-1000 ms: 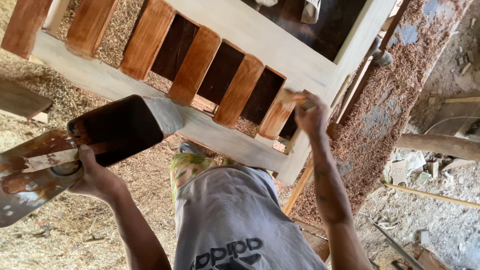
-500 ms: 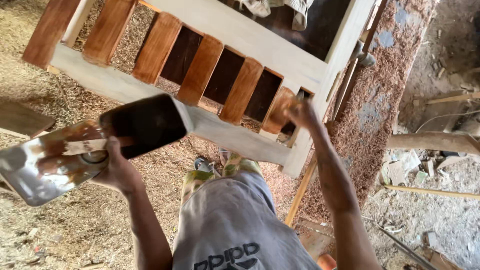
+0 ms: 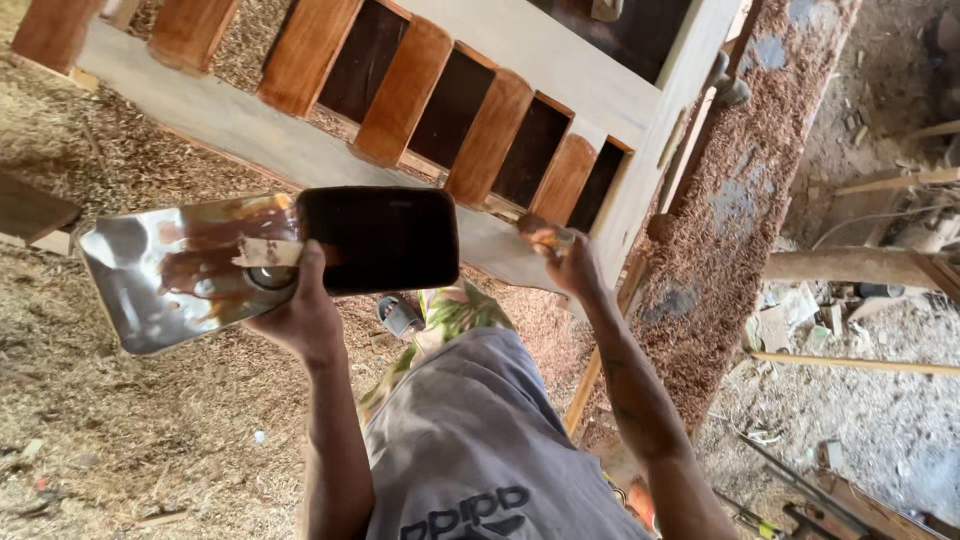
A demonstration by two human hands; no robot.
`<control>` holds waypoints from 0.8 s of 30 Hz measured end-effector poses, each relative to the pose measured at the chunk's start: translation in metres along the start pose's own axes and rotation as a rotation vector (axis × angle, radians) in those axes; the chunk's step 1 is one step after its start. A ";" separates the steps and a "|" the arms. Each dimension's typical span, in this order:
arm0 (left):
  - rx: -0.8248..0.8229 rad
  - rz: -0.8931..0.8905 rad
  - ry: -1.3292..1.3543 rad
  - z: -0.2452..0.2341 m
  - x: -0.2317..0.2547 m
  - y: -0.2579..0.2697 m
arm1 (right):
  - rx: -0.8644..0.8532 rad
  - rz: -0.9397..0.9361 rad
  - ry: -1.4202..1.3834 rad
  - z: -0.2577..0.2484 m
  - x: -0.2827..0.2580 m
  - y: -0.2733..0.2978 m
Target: The person walks to a wooden chair frame and applies a dark wood stain to the slats and frame using a brush and a paint can. The person systematically coats the vertical slats and horizontal rails of the chair.
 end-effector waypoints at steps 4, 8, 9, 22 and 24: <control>-0.008 0.005 -0.004 0.018 0.001 0.014 | -0.044 0.240 0.007 -0.026 0.009 -0.004; -0.022 0.047 -0.003 0.036 -0.004 0.023 | -0.048 0.127 -0.144 -0.041 0.033 -0.029; -0.020 0.064 0.005 0.039 -0.007 0.024 | -0.077 0.026 -0.139 -0.040 0.037 -0.036; 0.177 0.053 -0.062 0.045 -0.029 0.046 | -0.287 0.133 -0.099 -0.064 0.057 -0.072; 0.181 0.043 -0.064 0.041 -0.028 0.044 | -0.423 0.311 -0.025 -0.052 0.065 -0.071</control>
Point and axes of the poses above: each hand's wrist, its own y-axis away from the middle knuckle, its own z-axis out of the palm, x = y × z, the point moved 5 cm from there along -y, towards the middle knuckle, and after that the axes turned 7 degrees about -z, right-handed, at the moved point
